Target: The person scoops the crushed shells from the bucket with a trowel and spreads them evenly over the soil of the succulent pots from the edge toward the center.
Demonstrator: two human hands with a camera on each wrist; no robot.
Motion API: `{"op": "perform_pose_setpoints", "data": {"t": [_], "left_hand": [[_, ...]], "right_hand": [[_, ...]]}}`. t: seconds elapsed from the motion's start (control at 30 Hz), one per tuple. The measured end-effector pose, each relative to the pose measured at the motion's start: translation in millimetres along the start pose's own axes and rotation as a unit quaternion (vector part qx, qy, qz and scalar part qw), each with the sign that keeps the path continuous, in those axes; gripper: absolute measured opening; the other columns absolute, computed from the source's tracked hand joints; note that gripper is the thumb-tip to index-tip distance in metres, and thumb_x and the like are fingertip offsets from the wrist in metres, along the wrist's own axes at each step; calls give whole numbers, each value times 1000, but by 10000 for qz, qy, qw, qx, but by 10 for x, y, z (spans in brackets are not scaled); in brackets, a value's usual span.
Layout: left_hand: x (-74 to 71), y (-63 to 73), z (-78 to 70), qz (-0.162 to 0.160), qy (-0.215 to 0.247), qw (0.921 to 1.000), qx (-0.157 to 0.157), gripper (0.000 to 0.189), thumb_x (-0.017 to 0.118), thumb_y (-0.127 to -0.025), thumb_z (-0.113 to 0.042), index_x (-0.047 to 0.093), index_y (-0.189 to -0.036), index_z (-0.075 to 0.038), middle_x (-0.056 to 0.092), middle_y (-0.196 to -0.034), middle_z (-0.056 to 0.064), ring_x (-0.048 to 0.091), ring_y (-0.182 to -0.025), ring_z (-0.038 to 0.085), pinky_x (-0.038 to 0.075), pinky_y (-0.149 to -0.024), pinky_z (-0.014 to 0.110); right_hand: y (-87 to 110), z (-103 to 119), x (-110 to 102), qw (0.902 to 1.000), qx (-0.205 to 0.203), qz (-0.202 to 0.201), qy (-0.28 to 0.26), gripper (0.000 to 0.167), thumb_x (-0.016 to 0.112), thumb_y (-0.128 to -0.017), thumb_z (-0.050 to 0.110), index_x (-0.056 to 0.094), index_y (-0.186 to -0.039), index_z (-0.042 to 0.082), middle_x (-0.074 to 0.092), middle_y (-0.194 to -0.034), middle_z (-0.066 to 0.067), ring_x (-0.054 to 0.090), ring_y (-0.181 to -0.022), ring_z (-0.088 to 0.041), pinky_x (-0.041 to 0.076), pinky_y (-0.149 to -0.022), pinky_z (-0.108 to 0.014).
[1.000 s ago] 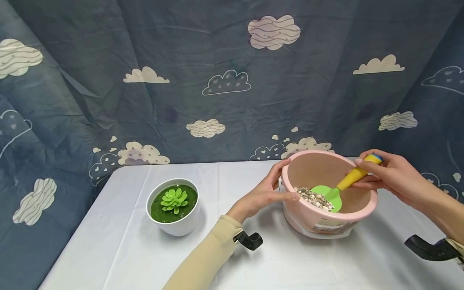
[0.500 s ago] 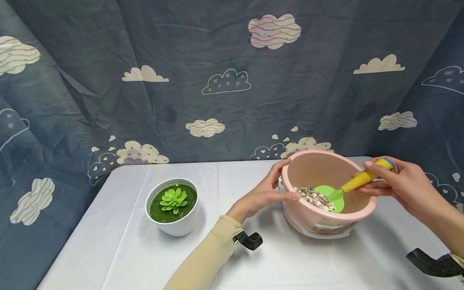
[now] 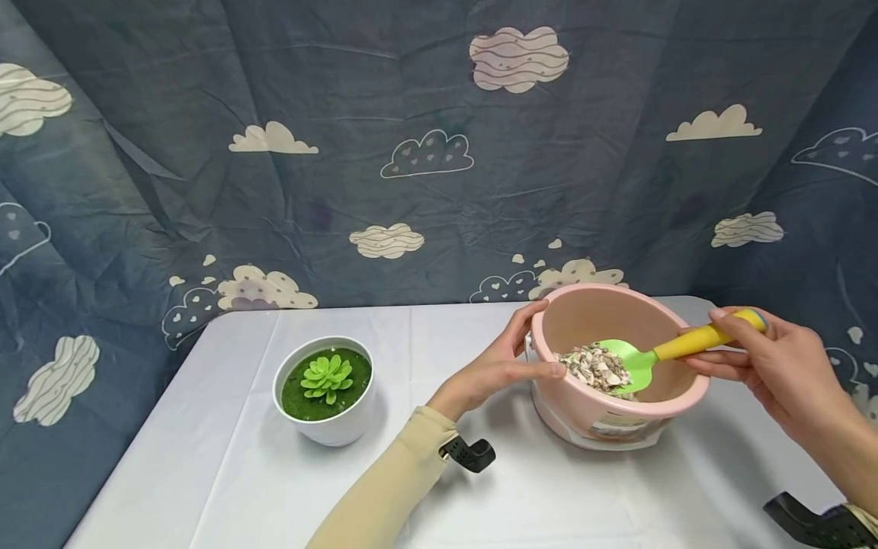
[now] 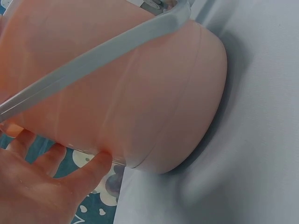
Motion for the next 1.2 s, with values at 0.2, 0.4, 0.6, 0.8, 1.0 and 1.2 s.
{"op": "perform_pose_setpoints", "data": {"t": [0.2, 0.4, 0.6, 0.8, 1.0, 1.2], "left_hand": [[2, -1, -4, 13, 47, 10000, 18, 87, 76, -82, -19, 27, -151, -40, 19, -154, -25, 12, -144, 4, 18, -113, 38], [-4, 2, -16, 0, 66, 10000, 12, 87, 76, -82, -18, 27, -151, -40, 19, -154, -25, 13, -144, 4, 18, -114, 37], [-3, 4, -14, -32, 5, 10000, 51, 88, 77, -82, -19, 27, -152, -40, 20, -154, -24, 13, -144, 3, 15, -116, 33], [-10, 0, -25, -53, -77, 9998, 167, 87, 77, -82, -22, 28, -153, -37, 22, -154, -23, 15, -143, 1, 16, -115, 29], [-25, -5, -43, -69, -183, 9997, 172, 87, 78, -82, -22, 28, -153, -35, 23, -154, -23, 15, -142, 1, 16, -115, 29], [-23, 16, -90, 30, -508, 9987, 71, 88, 77, -83, -23, 26, -154, -31, 23, -154, -21, 17, -142, 2, 19, -115, 30]], "right_hand": [[32, -20, -53, 9983, -23, -91, -569, 37, 68, -93, 25, 47, -116, 5, 69, -89, 0, 73, -73, -25, 57, -61, -37], [72, -11, -67, 9947, -208, 7, -1006, 23, 66, -95, 19, 55, -112, 7, 69, -94, -4, 72, -76, -28, 56, -64, -38], [89, -42, -139, 9908, -249, -276, -1298, 30, 68, -93, 19, 52, -116, 9, 69, -94, -2, 72, -74, -28, 57, -62, -38], [119, -70, -223, 9859, -405, -577, -1519, 28, 70, -91, 19, 55, -114, 10, 73, -91, -2, 72, -73, -26, 56, -59, -38], [129, -94, -239, 9841, -439, -627, -1600, 34, 70, -91, 20, 52, -117, 9, 73, -92, -4, 72, -74, -27, 56, -60, -39], [161, -66, -187, 9785, -721, -454, -1877, 22, 66, -94, 13, 58, -114, 6, 73, -95, -10, 72, -78, -29, 56, -60, -40]]}}
Point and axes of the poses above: each hand's wrist, its own y-axis away from the middle knuckle, its own x-axis out of the palm, z = x × y, the point moved 7 cm from there along -y, towards the middle knuckle
